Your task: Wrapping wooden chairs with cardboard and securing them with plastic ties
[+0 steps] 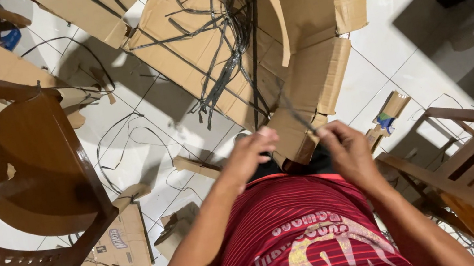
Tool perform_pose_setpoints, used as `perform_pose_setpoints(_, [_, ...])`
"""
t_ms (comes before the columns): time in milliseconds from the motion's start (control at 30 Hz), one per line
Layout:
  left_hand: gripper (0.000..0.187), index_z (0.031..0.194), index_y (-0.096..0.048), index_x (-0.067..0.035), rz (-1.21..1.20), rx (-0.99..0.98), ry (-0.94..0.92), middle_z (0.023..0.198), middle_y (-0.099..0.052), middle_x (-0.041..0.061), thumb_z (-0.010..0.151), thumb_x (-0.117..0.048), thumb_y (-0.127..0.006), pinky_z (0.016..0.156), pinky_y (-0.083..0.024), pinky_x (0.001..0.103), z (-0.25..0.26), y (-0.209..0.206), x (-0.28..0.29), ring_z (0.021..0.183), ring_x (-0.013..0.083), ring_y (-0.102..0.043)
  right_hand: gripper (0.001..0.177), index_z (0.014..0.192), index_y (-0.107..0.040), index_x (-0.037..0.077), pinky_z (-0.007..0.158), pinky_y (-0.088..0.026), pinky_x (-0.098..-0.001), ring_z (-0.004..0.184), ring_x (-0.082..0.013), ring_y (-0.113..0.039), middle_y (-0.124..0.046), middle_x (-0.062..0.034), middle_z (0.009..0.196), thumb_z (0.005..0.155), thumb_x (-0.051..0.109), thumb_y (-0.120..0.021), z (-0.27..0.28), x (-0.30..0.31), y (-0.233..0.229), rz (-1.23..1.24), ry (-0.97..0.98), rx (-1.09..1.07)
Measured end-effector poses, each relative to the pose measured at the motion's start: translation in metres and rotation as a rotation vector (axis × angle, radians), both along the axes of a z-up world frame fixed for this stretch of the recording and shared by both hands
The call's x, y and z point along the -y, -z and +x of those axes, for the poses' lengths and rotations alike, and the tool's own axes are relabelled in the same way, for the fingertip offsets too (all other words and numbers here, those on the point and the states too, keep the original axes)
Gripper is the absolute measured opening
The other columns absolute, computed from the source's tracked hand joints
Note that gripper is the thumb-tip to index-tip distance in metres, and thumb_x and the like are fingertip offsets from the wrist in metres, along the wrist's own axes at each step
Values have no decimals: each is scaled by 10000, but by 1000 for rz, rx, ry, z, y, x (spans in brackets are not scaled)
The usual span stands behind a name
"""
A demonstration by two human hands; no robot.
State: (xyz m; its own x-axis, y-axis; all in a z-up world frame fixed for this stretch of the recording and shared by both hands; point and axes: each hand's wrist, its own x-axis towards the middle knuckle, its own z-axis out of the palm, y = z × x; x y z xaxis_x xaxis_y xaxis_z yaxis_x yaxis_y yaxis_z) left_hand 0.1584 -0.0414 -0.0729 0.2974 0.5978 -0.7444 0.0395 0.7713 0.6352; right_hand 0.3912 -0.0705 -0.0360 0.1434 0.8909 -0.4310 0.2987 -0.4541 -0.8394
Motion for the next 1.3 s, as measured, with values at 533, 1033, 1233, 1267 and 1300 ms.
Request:
perform_pose_setpoints(533, [216,1033,-597,-103,-297,108,-513,673,-508,3,1087,-283,-490,414,-361,140,5,71,-22,460,45,-390,268,1103,-789,115,729,-550,-422,696,-204,-613,-689,-108,657,1021,247,-571,5,28,4,-287,-351,-92])
perform_pose_setpoints(1033, [288,836,-705,-46,-319,-670,-155,701,-695,51,944,-82,-440,836,-540,372,39,161,-61,735,193,-632,340,1196,-786,123,805,-506,-246,861,-81,-659,-780,29,997,990,277,-564,100,19,35,-698,-454,-291])
perform_pose_setpoints(1233, [290,903,-815,-173,-116,-996,241,938,-777,139,870,-184,-527,795,-539,448,54,267,-28,936,392,-708,384,1267,-764,188,922,-478,-236,972,-69,-649,-776,36,1107,961,330,-580,118,25,59,-809,-409,-221])
perform_pose_setpoints(1267, [293,887,-822,-197,-31,-1036,320,930,-774,143,851,-182,-532,809,-534,450,55,281,-24,937,399,-700,347,1236,-766,173,928,-486,-238,988,-76,-669,-785,33,1112,969,293,-579,119,26,63,-783,-394,-264])
perform_pose_setpoints(1300, [298,872,-829,-220,56,-1071,400,921,-772,146,832,-180,-536,823,-530,452,56,294,-19,937,407,-693,312,1206,-769,157,934,-494,-240,1004,-83,-689,-794,29,1116,978,255,-579,121,26,67,-756,-379,-306])
